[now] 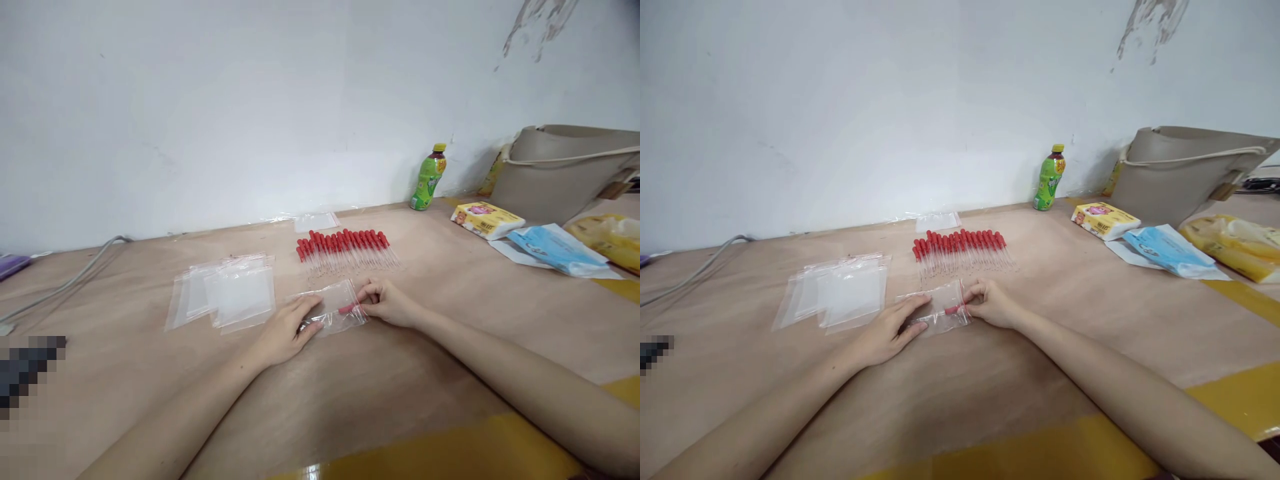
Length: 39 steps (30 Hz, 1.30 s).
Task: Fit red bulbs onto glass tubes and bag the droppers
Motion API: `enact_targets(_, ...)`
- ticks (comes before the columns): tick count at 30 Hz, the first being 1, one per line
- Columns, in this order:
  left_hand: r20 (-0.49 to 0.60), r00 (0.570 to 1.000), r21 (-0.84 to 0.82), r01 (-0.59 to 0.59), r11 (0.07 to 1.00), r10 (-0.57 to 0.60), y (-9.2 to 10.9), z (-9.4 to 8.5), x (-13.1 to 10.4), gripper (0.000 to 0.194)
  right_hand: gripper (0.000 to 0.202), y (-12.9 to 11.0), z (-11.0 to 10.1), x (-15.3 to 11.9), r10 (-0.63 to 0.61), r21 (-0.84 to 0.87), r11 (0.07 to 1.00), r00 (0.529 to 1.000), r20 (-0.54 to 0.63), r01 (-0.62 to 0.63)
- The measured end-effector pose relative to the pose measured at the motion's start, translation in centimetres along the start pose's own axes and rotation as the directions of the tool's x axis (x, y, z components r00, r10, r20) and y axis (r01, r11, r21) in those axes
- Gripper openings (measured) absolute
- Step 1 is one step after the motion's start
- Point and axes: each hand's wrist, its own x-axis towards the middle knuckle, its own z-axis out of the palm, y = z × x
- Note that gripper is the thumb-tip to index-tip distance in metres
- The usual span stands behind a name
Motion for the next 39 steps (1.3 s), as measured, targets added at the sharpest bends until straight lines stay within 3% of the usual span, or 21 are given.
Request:
enact_targets(8, -0.083, 0.996, -0.006, 0.031, 1.000, -0.031, -0.1, -0.6, -0.4, 0.035, 0.017, 0.4, 0.3, -0.1, 0.014, -0.121, 0.992, 1.000, -0.025, -0.016)
enact_targets(14, 0.009, 0.999, -0.029, -0.035, 0.999, 0.035, -1.0, -2.0, -1.5, 0.030, 0.010, 0.1, 0.1, -0.4, -0.024, -0.072, 0.997, 1.000, 0.003, 0.024)
enact_targets(20, 0.039, 0.998, -0.046, -0.039, 0.998, 0.041, -1.6, -1.5, -1.5, 0.033, 0.012, -0.5, -0.6, -0.9, -0.126, 0.035, 0.992, 0.978, 0.167, 0.122)
enact_targets(24, 0.044, 0.998, -0.020, -0.052, 0.998, 0.052, -1.7, -1.4, -1.6, 0.032, 0.019, -0.4, -2.5, -0.1, -0.092, 0.095, 0.993, 0.944, 0.316, 0.065)
enact_targets(26, 0.050, 0.997, -0.018, -0.066, 0.998, 0.066, -1.8, -1.3, -1.6, 0.032, 0.021, 0.0, -3.5, 1.2, 0.009, 0.028, 0.999, 0.979, 0.202, -0.015)
enact_targets(28, 0.049, 0.996, -0.024, -0.074, 0.997, 0.075, -1.9, -1.3, -1.7, 0.032, 0.024, 0.4, -4.3, 3.1, 0.087, -0.128, 0.987, 0.994, -0.066, -0.095)
enact_targets(31, 0.059, 0.996, -0.026, -0.067, 0.997, 0.068, -1.9, -1.3, -1.7, 0.032, 0.023, 0.5, -5.0, 6.8, 0.026, -0.344, 0.925, 0.931, -0.364, -0.160)
enact_targets(35, 0.087, 0.994, -0.004, -0.063, 0.998, 0.063, -1.9, -1.3, -1.7, 0.032, 0.027, -0.3, -4.7, 11.4, 0.099, -0.482, 0.790, 0.856, -0.508, -0.378)
enact_targets(39, 0.113, 0.992, 0.014, -0.066, 0.998, 0.064, -1.7, -1.4, -1.7, 0.033, 0.026, -0.9, -3.9, 14.3, 0.214, -0.467, 0.696, 0.779, -0.590, -0.545)
